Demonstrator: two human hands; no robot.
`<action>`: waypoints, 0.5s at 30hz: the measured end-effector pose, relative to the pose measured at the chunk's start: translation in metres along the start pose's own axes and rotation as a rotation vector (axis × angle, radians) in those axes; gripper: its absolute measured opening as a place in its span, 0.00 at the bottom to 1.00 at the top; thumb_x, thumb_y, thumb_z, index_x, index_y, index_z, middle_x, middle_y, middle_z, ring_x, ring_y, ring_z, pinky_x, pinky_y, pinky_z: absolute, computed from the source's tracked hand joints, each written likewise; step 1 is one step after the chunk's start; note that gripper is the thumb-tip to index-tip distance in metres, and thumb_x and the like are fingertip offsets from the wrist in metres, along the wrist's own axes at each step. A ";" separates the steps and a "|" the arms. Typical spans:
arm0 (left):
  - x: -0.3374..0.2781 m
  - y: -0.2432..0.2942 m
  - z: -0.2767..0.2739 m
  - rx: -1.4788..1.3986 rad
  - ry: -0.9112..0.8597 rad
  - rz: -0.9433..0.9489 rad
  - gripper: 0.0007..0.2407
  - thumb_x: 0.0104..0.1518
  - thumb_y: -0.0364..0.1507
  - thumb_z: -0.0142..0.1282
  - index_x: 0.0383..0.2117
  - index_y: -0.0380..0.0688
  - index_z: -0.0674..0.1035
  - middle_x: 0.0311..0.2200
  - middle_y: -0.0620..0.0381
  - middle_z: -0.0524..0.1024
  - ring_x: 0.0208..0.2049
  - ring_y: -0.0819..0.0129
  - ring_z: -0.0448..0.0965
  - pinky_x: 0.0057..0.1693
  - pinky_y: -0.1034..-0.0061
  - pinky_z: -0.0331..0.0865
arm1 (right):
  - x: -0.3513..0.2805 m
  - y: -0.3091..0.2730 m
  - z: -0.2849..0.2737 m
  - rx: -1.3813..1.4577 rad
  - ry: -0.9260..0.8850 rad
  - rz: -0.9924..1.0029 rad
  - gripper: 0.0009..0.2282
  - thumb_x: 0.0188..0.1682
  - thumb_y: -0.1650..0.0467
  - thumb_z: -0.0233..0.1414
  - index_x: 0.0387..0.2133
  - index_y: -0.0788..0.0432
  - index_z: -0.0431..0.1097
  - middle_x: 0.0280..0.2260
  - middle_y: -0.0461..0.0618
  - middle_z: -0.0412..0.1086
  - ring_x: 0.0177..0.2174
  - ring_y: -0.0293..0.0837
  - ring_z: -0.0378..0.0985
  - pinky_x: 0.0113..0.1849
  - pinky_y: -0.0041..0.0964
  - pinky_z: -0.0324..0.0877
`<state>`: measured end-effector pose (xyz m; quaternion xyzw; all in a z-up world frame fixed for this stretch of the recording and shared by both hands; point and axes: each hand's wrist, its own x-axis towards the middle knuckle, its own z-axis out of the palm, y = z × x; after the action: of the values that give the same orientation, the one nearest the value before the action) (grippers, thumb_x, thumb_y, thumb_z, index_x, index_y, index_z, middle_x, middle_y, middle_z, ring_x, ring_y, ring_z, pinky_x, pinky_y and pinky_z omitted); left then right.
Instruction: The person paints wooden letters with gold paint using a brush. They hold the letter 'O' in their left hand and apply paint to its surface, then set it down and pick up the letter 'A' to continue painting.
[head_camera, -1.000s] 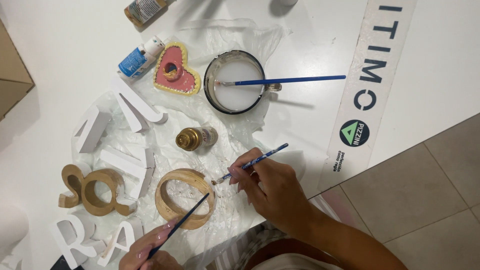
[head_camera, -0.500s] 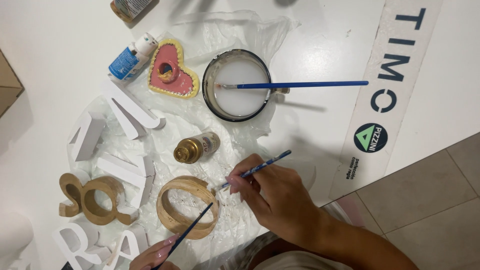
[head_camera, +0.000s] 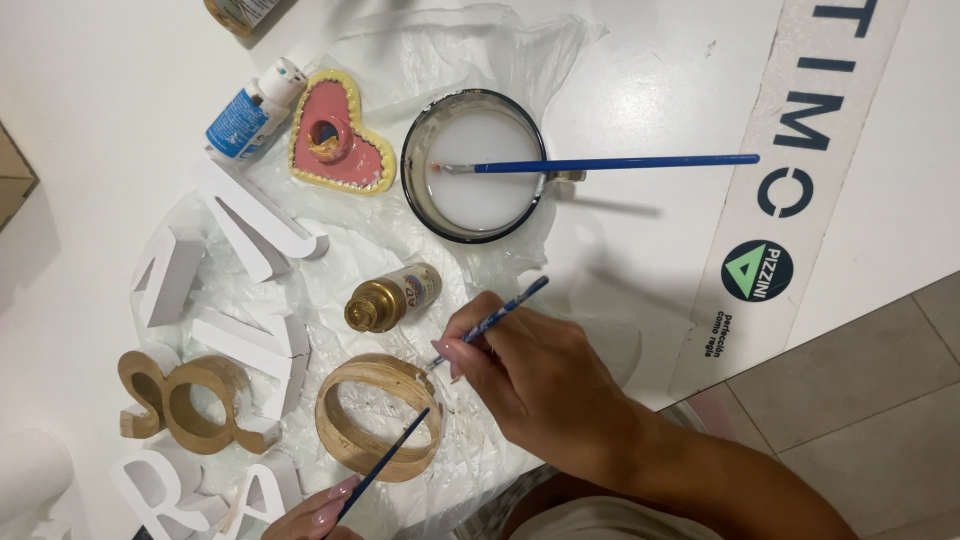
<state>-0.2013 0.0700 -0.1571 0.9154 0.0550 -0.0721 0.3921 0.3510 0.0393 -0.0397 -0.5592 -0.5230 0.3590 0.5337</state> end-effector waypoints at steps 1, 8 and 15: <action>0.015 0.015 -0.011 0.009 0.065 -0.053 0.15 0.71 0.34 0.55 0.49 0.31 0.83 0.65 0.44 0.74 0.71 0.50 0.69 0.74 0.68 0.63 | 0.001 0.001 0.002 -0.026 0.009 -0.003 0.04 0.62 0.71 0.48 0.38 0.59 0.67 0.33 0.46 0.73 0.27 0.45 0.76 0.34 0.39 0.69; 0.025 0.030 -0.026 -0.034 0.074 -0.163 0.17 0.72 0.36 0.51 0.50 0.33 0.84 0.62 0.52 0.80 0.70 0.56 0.70 0.74 0.71 0.62 | 0.004 -0.002 0.001 -0.067 0.053 -0.072 0.04 0.62 0.73 0.49 0.37 0.60 0.66 0.34 0.46 0.72 0.27 0.45 0.74 0.33 0.39 0.68; 0.001 0.011 -0.005 0.018 0.083 -0.084 0.19 0.71 0.34 0.53 0.55 0.22 0.76 0.54 0.53 0.85 0.69 0.48 0.72 0.74 0.67 0.65 | 0.004 -0.002 0.003 -0.025 -0.023 0.016 0.04 0.62 0.70 0.50 0.38 0.58 0.68 0.35 0.46 0.73 0.28 0.46 0.77 0.34 0.40 0.70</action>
<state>-0.1982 0.0661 -0.1461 0.9181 0.1089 -0.0510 0.3777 0.3490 0.0435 -0.0379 -0.5659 -0.5291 0.3629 0.5178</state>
